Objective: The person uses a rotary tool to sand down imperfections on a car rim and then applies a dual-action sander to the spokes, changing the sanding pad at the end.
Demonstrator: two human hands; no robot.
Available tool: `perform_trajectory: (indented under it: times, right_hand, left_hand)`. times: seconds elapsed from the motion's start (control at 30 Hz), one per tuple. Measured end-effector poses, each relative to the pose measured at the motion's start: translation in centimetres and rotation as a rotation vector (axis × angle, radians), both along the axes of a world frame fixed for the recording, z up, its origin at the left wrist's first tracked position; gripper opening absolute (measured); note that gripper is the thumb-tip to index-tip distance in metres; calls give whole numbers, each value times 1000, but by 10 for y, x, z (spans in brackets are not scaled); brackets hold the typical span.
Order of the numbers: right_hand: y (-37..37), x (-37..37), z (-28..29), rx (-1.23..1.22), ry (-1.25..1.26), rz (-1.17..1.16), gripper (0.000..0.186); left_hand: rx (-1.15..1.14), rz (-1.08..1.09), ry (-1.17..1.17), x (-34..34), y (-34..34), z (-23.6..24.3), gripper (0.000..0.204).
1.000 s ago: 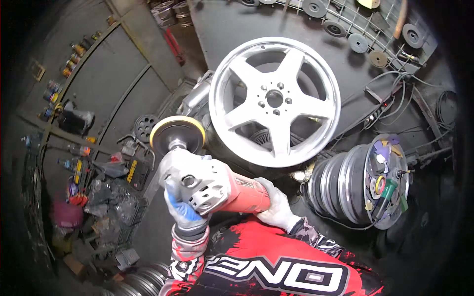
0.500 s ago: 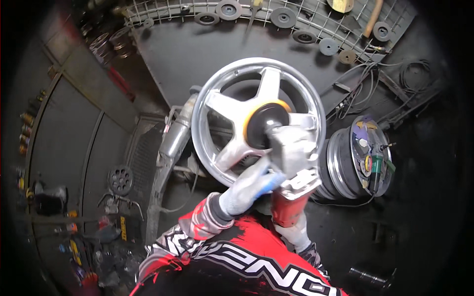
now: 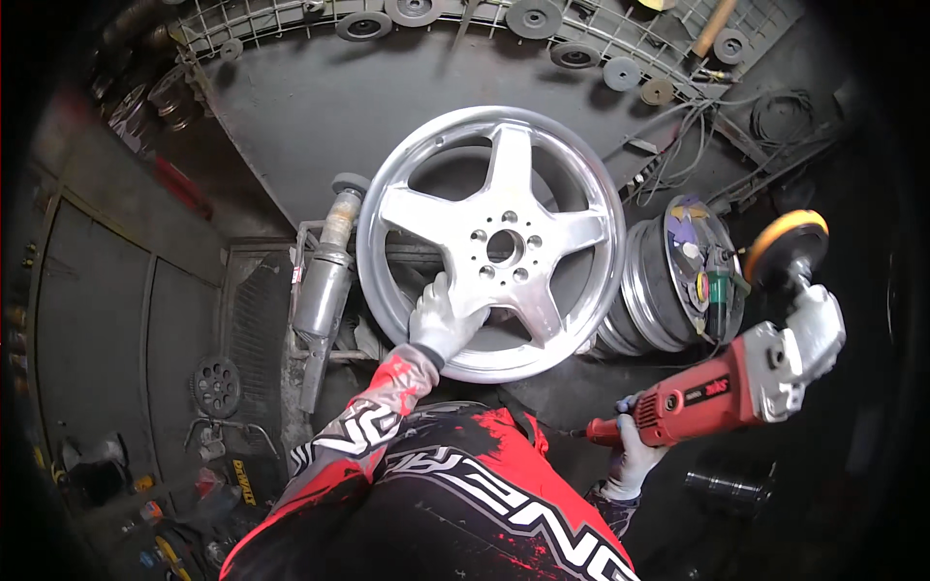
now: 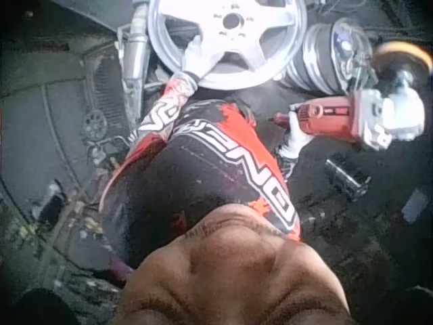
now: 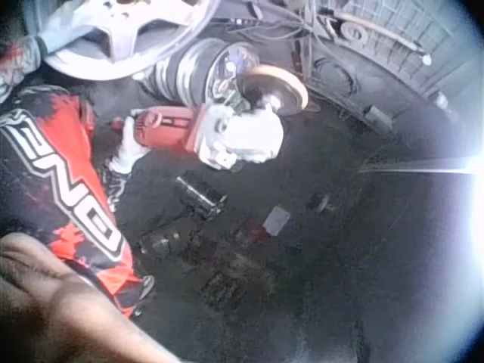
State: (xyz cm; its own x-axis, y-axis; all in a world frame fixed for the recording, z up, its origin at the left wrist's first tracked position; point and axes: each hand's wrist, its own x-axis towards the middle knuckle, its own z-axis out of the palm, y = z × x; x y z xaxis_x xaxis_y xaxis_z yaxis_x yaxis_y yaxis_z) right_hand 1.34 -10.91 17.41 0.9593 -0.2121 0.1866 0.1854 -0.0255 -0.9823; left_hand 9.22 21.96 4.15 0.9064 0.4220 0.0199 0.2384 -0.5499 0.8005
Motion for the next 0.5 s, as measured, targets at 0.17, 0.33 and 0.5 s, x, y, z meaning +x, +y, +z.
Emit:
perform_trajectory:
  times: [0.17,0.33,0.5]
  right_hand:
    - [-29,41,17,-5,-133,-20,53]
    - [-37,101,34,65,-190,191,54]
    - [-55,166,41,40,-259,283,54]
  left_hand:
    - [212,413,-591,-37,14,21,62]
    - [59,588,-318,-18,93,0,52]
    - [-25,803,-97,-6,73,9,47]
